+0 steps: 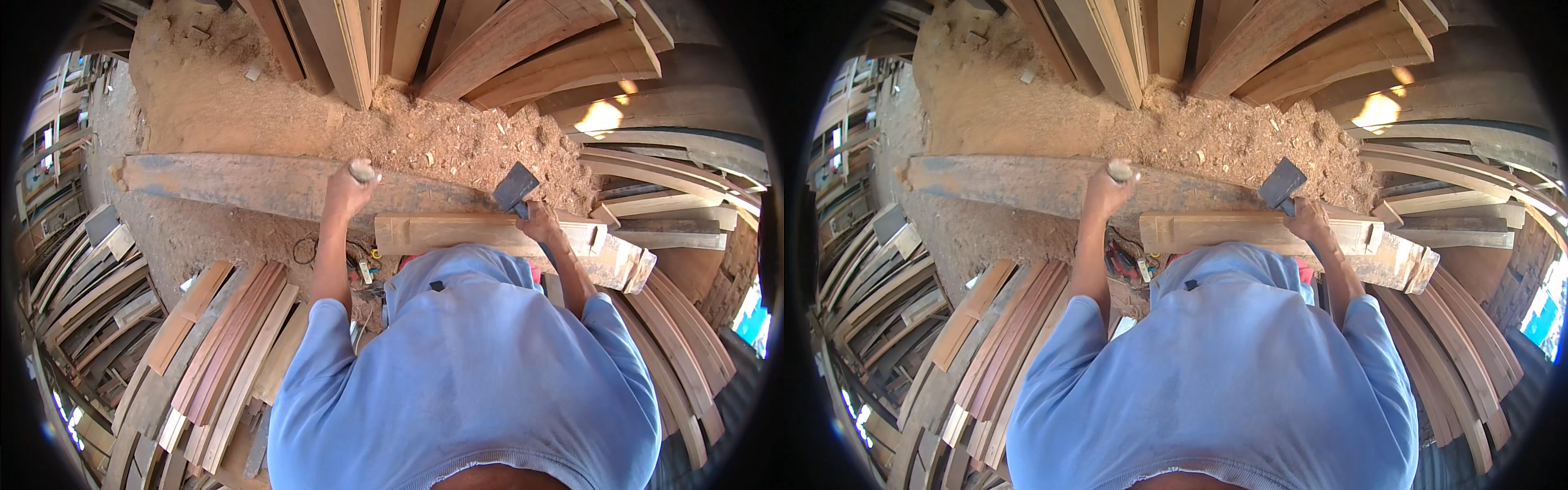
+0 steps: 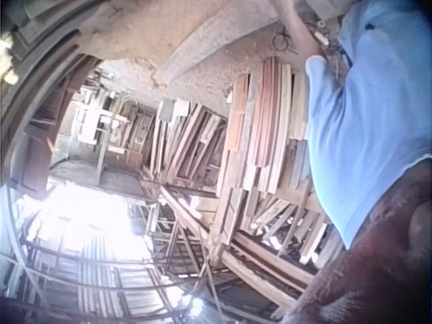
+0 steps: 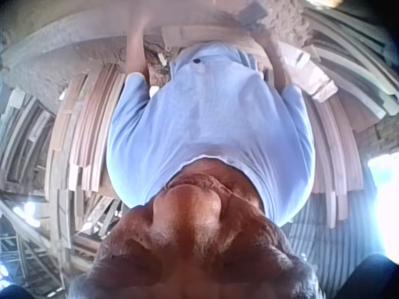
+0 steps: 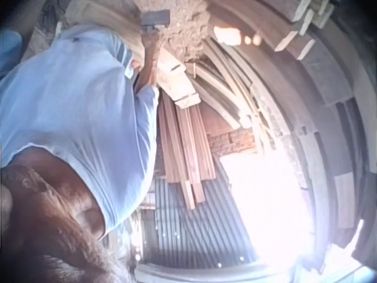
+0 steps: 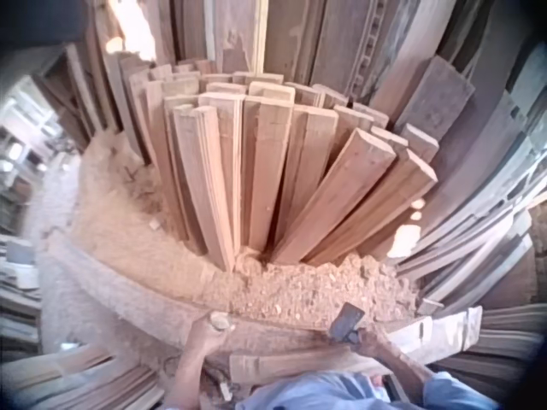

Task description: The person uses a chisel and a mallet to carve a groove into a wooden plank. They hold the chisel with one hand and strike it with the mallet while using their bare feet to secure the plank against a pile of lumber.

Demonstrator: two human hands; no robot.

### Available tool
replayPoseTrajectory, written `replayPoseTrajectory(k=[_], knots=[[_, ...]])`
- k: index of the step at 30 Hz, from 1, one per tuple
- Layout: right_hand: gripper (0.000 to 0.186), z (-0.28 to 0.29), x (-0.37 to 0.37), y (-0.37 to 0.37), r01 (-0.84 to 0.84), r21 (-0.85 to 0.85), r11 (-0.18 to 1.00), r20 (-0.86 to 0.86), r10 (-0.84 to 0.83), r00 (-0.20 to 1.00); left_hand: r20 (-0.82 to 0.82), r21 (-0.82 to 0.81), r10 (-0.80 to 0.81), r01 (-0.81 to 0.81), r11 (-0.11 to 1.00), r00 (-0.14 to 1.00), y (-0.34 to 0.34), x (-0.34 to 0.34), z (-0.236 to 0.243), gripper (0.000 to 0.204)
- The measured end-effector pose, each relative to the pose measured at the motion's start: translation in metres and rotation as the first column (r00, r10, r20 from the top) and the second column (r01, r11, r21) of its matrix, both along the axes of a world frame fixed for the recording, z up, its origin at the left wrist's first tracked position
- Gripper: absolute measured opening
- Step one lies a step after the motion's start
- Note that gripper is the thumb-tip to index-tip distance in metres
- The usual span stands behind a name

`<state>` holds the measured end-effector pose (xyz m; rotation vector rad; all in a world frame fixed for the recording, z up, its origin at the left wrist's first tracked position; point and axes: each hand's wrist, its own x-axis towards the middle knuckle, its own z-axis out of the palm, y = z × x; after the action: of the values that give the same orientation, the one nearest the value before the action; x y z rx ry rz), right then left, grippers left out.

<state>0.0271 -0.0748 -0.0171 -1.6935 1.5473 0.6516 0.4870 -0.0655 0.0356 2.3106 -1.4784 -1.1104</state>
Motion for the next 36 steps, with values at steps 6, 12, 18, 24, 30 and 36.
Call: replayPoseTrajectory(k=[6,12,18,24,30,36], knots=[[0.049,0.009,-0.016,0.016,0.089,-0.028,0.996,0.085,-0.086,0.993,0.116,0.193,-0.15,0.126,0.973,0.982,0.091,-0.01,-0.012,0.046],[0.039,0.047,-0.015,0.02,0.355,0.051,0.934,0.381,-0.346,0.857,0.133,-0.33,-0.339,0.364,0.871,0.931,0.076,-0.118,0.068,0.052],[0.039,0.104,-0.015,0.053,0.397,0.292,0.87,0.883,-0.405,0.238,-0.081,-0.758,-0.64,0.37,0.537,0.764,0.081,-0.286,0.112,0.05],[0.034,0.094,-0.067,0.112,0.325,0.74,0.588,0.671,-0.677,-0.302,0.024,-0.788,-0.837,0.525,0.321,0.547,0.137,-0.346,0.126,0.061],[0.026,0.123,-0.097,0.164,0.545,0.765,0.343,0.552,-0.784,-0.282,-0.374,-0.822,-0.903,0.526,0.218,-0.21,0.122,-0.305,0.232,0.084],[0.024,0.127,-0.113,0.21,0.666,0.696,0.269,0.602,-0.725,-0.336,-0.221,-0.97,-0.87,0.01,0.241,-0.441,0.165,-0.315,0.388,0.11]])
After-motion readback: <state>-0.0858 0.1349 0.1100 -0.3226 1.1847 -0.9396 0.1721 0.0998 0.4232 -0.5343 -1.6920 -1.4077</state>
